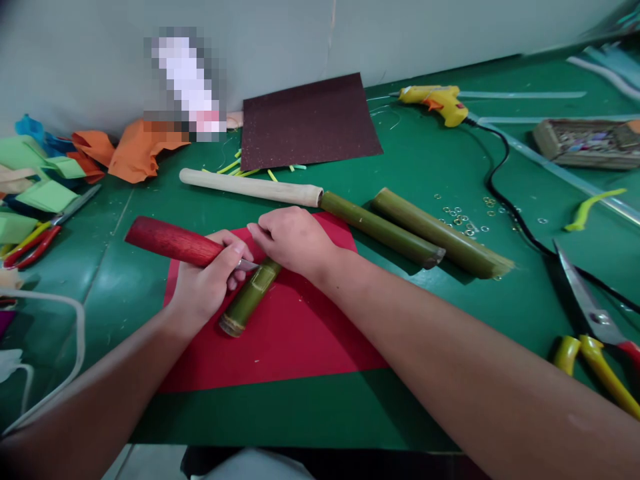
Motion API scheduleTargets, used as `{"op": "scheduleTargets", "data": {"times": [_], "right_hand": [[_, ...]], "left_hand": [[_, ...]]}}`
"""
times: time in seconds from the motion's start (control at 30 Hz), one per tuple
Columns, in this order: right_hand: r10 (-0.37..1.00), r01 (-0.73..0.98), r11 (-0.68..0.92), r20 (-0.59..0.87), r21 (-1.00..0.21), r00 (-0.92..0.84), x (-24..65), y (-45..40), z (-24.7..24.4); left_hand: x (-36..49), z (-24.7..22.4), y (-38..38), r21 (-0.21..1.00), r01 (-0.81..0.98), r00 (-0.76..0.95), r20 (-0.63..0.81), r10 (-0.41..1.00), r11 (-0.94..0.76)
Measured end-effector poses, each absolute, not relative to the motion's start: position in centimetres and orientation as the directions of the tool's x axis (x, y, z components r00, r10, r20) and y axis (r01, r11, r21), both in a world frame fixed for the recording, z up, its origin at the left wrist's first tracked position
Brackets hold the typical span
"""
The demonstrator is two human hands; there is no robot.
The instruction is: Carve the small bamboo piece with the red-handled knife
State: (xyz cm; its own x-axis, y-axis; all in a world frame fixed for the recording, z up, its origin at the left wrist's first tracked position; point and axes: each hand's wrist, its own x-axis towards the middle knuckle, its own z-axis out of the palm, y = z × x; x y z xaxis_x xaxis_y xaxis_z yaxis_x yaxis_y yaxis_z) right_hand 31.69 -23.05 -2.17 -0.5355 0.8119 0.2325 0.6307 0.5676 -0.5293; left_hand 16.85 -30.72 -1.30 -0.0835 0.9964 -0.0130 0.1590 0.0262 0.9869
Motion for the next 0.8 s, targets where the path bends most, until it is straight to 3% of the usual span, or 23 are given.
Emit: {"op": "scheduleTargets", "data": {"times": [0.3,0.8], "right_hand": [[0.801,0.614,0.582,0.248,-0.533,-0.544,31.72,-22.93,-2.32],[0.792,0.616,0.598,0.256,-0.513,-0.555,31.69,-22.95,-2.41]], "left_hand": [[17.34,-1.23,-30.83,0.990,0.128,-0.088,0.065,0.994,-0.053],[17.59,-1.34,-30.68,0.984,0.168,-0.129,0.077,0.989,-0.054]]}}
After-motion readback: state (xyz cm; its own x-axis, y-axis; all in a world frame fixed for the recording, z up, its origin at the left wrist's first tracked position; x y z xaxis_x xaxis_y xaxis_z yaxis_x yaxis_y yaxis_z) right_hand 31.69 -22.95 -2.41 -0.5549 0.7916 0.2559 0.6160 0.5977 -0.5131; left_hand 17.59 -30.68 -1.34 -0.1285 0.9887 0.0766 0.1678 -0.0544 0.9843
